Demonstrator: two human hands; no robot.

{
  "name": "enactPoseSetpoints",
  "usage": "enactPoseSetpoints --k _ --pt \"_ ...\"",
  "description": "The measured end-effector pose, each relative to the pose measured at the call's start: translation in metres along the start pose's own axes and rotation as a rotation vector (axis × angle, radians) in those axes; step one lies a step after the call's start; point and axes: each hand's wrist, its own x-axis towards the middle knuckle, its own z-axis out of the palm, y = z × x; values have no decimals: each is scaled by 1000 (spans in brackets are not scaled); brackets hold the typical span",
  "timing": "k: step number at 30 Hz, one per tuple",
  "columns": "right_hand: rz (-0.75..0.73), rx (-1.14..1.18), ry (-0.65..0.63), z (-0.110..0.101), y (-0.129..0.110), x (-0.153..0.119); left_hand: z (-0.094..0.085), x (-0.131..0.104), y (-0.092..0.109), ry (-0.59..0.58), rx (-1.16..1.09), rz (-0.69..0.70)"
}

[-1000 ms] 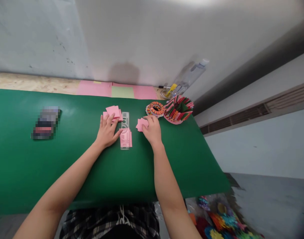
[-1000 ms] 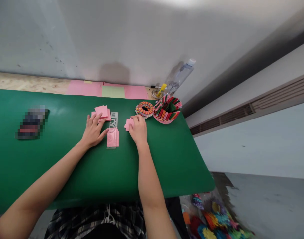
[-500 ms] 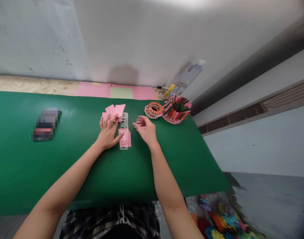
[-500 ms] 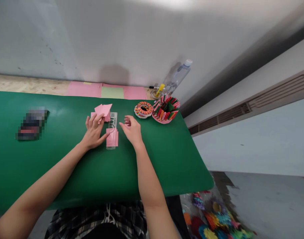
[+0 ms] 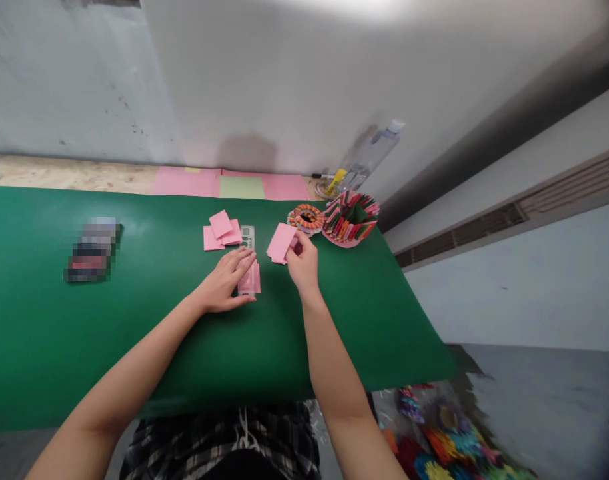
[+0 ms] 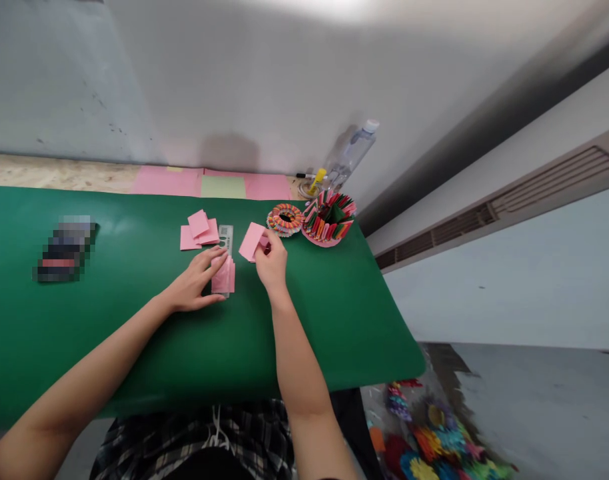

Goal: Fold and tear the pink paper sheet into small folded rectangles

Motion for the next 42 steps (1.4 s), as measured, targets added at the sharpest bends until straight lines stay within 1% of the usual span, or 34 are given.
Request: enactPoseSetpoints --k 3,4,6,8,10,12,14,16,18,21,23,26,29,33,37,42 --pt "-54 -98 -9 -11 -5 3 -1 -2 -7 -154 57 -8" --pt "-79 -132 -16 -14 -8 3 0 -3 -8 -177 72 -24" --pt "-142 -200 -57 -20 -15 2 1 -3 -9 -187 94 -54" --pt "-203 -251 -170 -26 -21 0 3 -2 -8 -178 106 -62" --pt "-244 -272 -344 -31 -25 -2 5 -1 -8 -163 110 -51" --pt "-257 -304 -520 -36 -27 -3 7 0 -9 -135 93 -37" --pt "-245 -367 -663 -39 -27 -4 9 1 -12 -87 60 -38" --pt "-221 -444 -756 -40 -27 -5 9 0 -15 -22 21 -48" --pt "-206 -504 -803 -39 -27 -6 8 -1 -17 42 -15 -58" --pt "-214 -548 -823 -33 -28 -8 5 -2 -18 103 -58 -69" --pt "-224 -559 -804 -27 -26 -9 4 -2 -18 103 -66 -71" --pt "-221 -585 -733 -14 -21 -11 4 -1 -18 53 -27 -34" --pt "-207 -611 -672 -1 -13 -13 5 1 -18 0 65 -4" --pt "-210 -588 -602 9 -7 -15 5 3 -13 -54 200 17" --pt "-213 -544 -599 11 -8 -17 3 4 -7 -90 299 55" --pt "-215 -530 -625 13 -8 -19 3 4 -3 -110 326 49"
